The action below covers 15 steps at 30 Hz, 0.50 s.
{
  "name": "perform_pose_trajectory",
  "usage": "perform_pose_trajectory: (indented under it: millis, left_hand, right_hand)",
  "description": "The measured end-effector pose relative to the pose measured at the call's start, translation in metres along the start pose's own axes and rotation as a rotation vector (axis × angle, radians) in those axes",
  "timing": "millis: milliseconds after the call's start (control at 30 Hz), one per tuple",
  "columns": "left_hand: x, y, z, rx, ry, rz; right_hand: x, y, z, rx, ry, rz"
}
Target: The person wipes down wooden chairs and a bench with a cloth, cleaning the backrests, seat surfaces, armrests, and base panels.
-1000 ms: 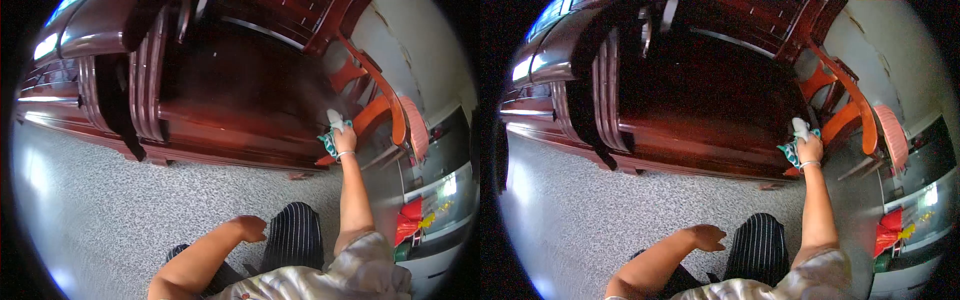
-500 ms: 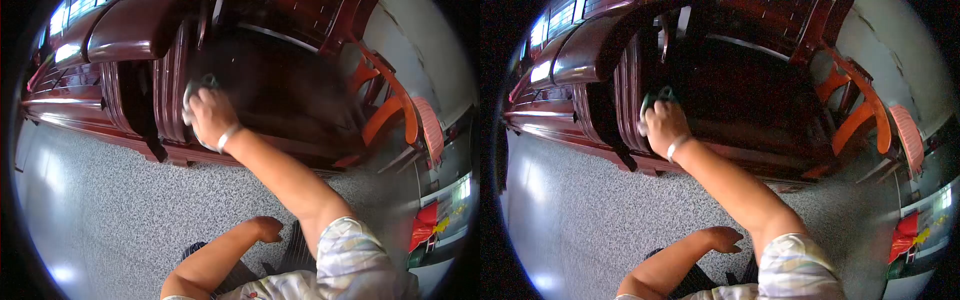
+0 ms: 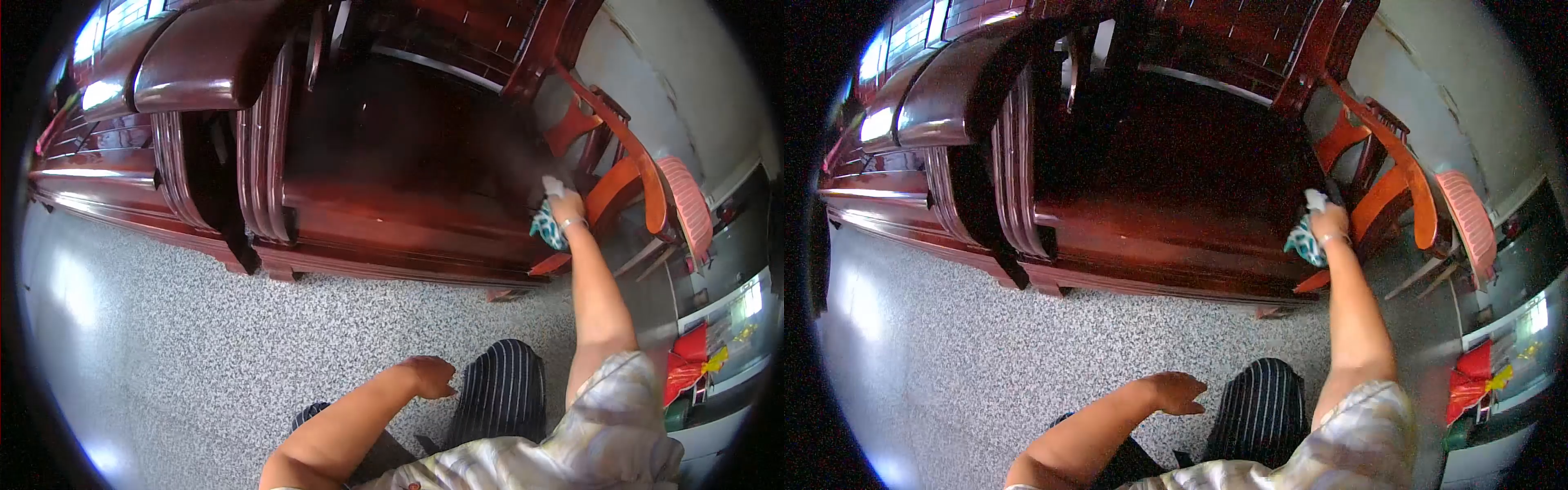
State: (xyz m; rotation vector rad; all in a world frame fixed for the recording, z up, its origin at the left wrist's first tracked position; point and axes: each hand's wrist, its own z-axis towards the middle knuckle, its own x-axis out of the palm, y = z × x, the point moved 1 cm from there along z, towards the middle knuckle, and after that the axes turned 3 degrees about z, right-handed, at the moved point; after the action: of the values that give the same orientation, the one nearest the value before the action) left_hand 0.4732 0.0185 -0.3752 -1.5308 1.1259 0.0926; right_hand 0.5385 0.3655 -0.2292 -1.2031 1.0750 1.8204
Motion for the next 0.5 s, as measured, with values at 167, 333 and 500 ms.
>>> perform_pose_trajectory:
  millis: [167,333,500]
  left_hand:
    - [-0.003,-0.006,-0.004,-0.036,0.081,-0.003]
    - [0.006,0.001,0.005,-0.05,-0.017,-0.046]
    - [0.01,0.003,0.016,-0.037,0.037,-0.012]
  right_hand:
    - [0.056,0.178,-0.008,-0.459,0.24,0.164]
    - [0.095,0.357,-0.09,-0.989,0.277,0.056]
    - [0.076,0.33,-0.123,-1.349,0.118,0.287]
